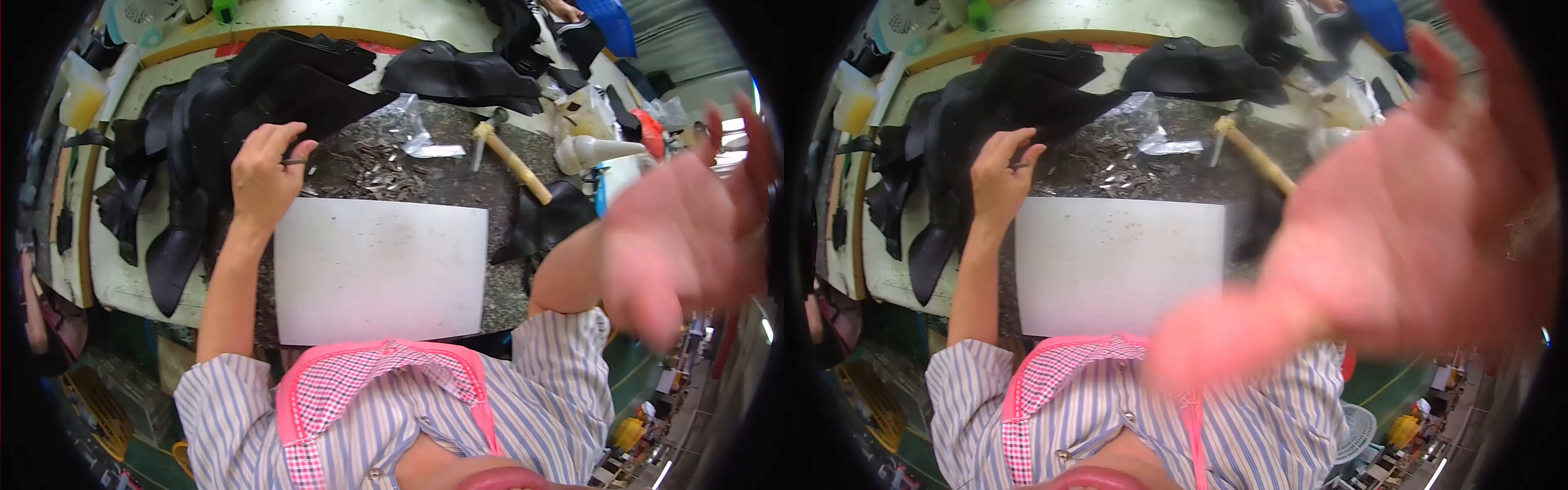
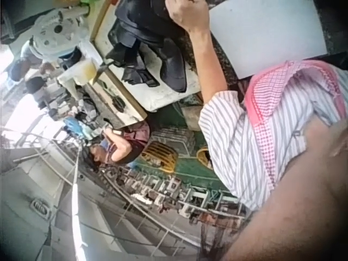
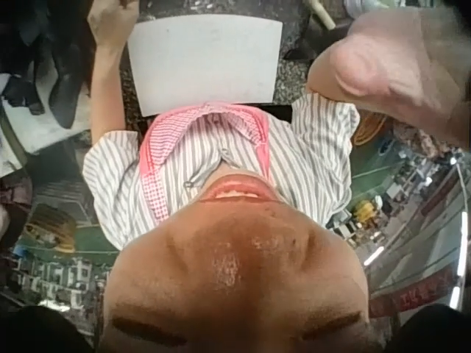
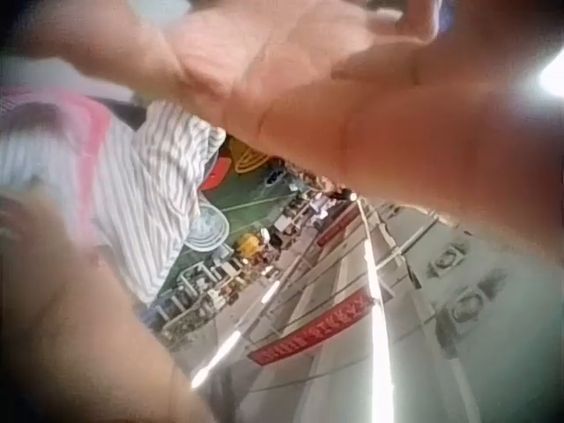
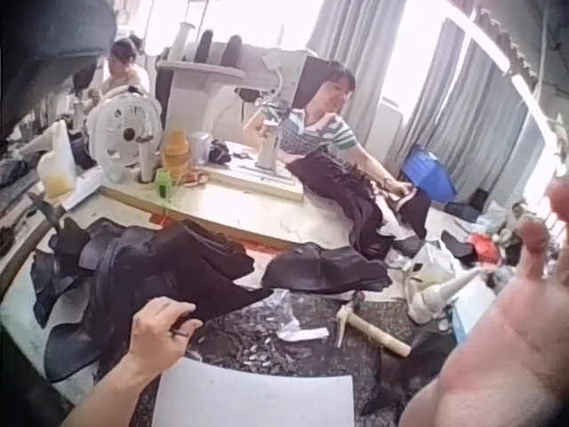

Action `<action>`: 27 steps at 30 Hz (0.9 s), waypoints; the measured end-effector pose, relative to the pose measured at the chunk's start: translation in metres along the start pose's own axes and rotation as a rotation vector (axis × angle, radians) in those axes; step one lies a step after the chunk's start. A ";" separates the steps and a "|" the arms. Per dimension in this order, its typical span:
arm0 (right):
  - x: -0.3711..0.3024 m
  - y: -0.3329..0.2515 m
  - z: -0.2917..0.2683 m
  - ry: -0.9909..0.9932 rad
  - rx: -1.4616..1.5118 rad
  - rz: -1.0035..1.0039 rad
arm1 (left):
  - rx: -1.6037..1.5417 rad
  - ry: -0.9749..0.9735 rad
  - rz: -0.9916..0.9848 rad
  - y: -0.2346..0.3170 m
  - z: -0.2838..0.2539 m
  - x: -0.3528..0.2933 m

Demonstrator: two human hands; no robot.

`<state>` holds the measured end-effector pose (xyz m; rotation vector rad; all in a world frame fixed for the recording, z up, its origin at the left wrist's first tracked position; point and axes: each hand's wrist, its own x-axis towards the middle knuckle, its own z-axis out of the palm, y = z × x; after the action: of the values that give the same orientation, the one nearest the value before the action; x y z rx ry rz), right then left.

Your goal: The worker is inserting rivets into shoe upper components at a manufacturing station.

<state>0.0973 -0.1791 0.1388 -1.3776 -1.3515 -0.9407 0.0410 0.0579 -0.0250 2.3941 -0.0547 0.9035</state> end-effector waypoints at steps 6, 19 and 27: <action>-0.056 -0.008 -0.153 0.288 0.112 -0.162 | 0.514 0.056 0.078 -0.007 -0.007 0.003; -0.114 -0.089 -0.272 0.331 -0.092 -0.591 | 0.440 -0.019 0.050 -0.017 -0.023 -0.016; -0.058 -0.082 -0.212 0.254 -0.009 -0.494 | 0.466 -0.008 0.043 -0.013 -0.020 0.003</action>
<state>0.0310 -0.4043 0.1450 -0.9007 -1.5162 -1.3953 0.0344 0.0802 -0.0171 2.8332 0.1141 1.0157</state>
